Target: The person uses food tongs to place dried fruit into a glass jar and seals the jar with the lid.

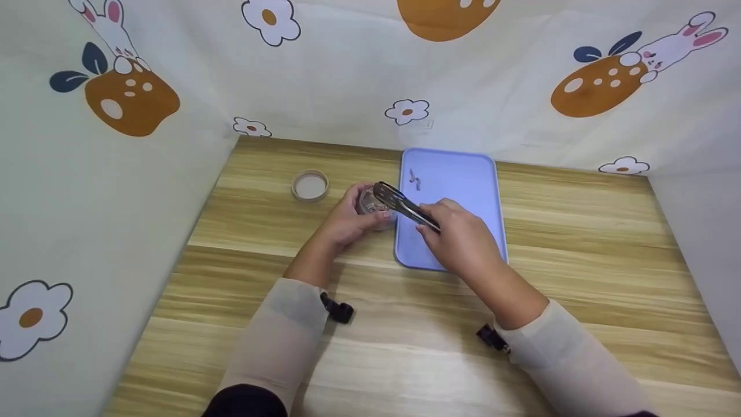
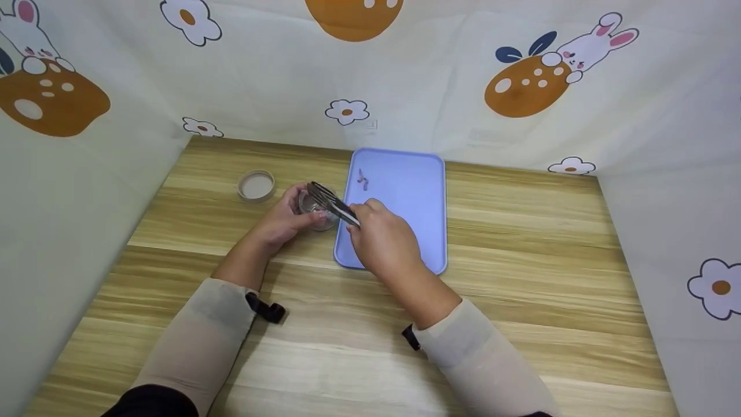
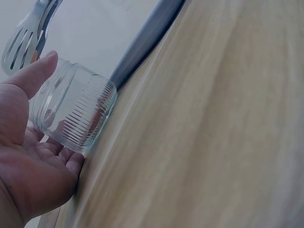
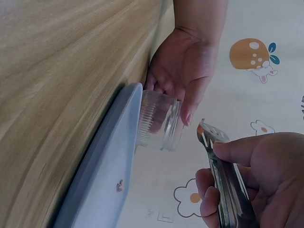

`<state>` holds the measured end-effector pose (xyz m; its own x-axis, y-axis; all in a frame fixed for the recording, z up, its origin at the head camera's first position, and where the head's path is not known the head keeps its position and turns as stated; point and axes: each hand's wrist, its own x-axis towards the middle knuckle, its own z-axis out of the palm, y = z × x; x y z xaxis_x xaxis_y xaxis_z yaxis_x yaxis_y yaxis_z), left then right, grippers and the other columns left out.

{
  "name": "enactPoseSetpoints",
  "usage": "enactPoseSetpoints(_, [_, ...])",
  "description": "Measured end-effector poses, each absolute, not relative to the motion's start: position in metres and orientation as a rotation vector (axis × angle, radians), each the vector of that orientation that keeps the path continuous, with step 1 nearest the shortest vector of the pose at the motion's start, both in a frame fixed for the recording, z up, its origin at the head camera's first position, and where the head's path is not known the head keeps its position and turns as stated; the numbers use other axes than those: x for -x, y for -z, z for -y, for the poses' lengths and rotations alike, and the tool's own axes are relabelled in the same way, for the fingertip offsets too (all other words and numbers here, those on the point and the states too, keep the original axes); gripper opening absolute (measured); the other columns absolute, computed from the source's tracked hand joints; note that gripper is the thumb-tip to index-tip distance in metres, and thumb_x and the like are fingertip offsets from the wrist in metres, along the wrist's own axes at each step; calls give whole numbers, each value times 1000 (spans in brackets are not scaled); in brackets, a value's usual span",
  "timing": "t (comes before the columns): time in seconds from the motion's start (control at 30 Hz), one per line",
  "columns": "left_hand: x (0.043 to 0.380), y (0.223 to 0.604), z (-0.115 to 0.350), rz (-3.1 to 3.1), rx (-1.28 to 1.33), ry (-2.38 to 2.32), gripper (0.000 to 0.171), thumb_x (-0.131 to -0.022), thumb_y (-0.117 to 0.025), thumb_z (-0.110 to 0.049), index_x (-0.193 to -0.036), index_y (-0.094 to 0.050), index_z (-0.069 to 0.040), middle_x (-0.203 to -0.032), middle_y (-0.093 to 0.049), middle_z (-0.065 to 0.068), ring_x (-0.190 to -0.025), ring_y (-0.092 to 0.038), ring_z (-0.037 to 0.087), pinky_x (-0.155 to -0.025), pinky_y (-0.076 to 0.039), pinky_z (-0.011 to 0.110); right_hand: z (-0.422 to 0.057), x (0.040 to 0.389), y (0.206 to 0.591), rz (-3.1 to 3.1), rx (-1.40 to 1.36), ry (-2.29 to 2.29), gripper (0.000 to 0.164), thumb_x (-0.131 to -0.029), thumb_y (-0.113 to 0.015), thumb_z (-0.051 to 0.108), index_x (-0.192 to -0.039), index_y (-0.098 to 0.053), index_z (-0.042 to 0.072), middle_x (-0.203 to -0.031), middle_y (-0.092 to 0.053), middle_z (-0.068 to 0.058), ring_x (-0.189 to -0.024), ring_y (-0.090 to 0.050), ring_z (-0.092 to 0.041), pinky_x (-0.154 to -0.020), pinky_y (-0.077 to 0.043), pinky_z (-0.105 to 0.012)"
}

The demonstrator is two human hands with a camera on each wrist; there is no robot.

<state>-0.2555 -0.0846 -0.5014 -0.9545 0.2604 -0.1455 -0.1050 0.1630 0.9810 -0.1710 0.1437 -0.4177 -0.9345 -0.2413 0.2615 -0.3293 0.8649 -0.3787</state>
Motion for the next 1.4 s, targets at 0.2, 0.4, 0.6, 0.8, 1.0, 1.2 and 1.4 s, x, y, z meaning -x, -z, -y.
enactPoseSetpoints(0.2, [255,500,85,-2163,-166,-1859,83,-75,-87,-34,-143,-42,-26,-147,-48,2,-141,-38,20,-123,-19,38,-144,170,418,2850,-420,-615,39,-89,-73,33,-124,-68,17,-106,-68,0,-91,-67,-21,-78,-56,-43])
enactPoseSetpoints(0.4, [254,502,86,-2198,-170,-1868,80,-71,-89,-37,-138,-47,-29,-142,-52,0,-137,-43,19,-122,-23,38,-147,173,418,2914,-348,-636,59,-88,-71,43,-137,-58,15,-118,-63,-3,-93,-64,-23,-82,-55,-45])
enactPoseSetpoints(0.6, [254,503,86,-2180,-194,-1901,86,-71,-88,-38,-142,-43,-23,-140,-52,3,-134,-44,19,-120,-26,39,-151,175,415,2932,-276,-679,70,-85,-73,46,-143,-51,14,-126,-58,-6,-98,-61,-23,-84,-52,-44])
enactPoseSetpoints(0.8, [253,504,85,-2174,-186,-1913,83,-71,-89,-37,-140,-44,-26,-138,-52,2,-133,-44,18,-120,-27,37,-152,176,413,2930,-278,-680,70,-84,-73,46,-142,-51,13,-126,-58,-6,-99,-61,-24,-85,-52,-44])
enactPoseSetpoints(1.0, [253,503,85,-2194,-198,-1908,80,-71,-89,-36,-139,-46,-27,-142,-52,5,-133,-46,22,-119,-27,39,-156,181,414,2950,-226,-664,72,-85,-72,48,-144,-50,13,-127,-58,-8,-102,-61,-25,-87,-52,-46])
enactPoseSetpoints(1.2, [254,504,86,-2185,-216,-1902,86,-73,-87,-36,-144,-42,-19,-149,-47,2,-138,-44,25,-121,-25,38,-164,193,417,2991,-137,-636,73,-86,-71,48,-145,-48,11,-125,-57,-10,-97,-59,-27,-83,-51,-48])
enactPoseSetpoints(1.4, [254,503,86,-2164,-257,-1878,90,-77,-85,-36,-149,-36,-14,-155,-40,8,-143,-38,27,-123,-21,38,-173,207,419,3050,-81,-591,72,-87,-70,47,-144,-48,8,-125,-56,-13,-97,-58,-28,-85,-50,-49])
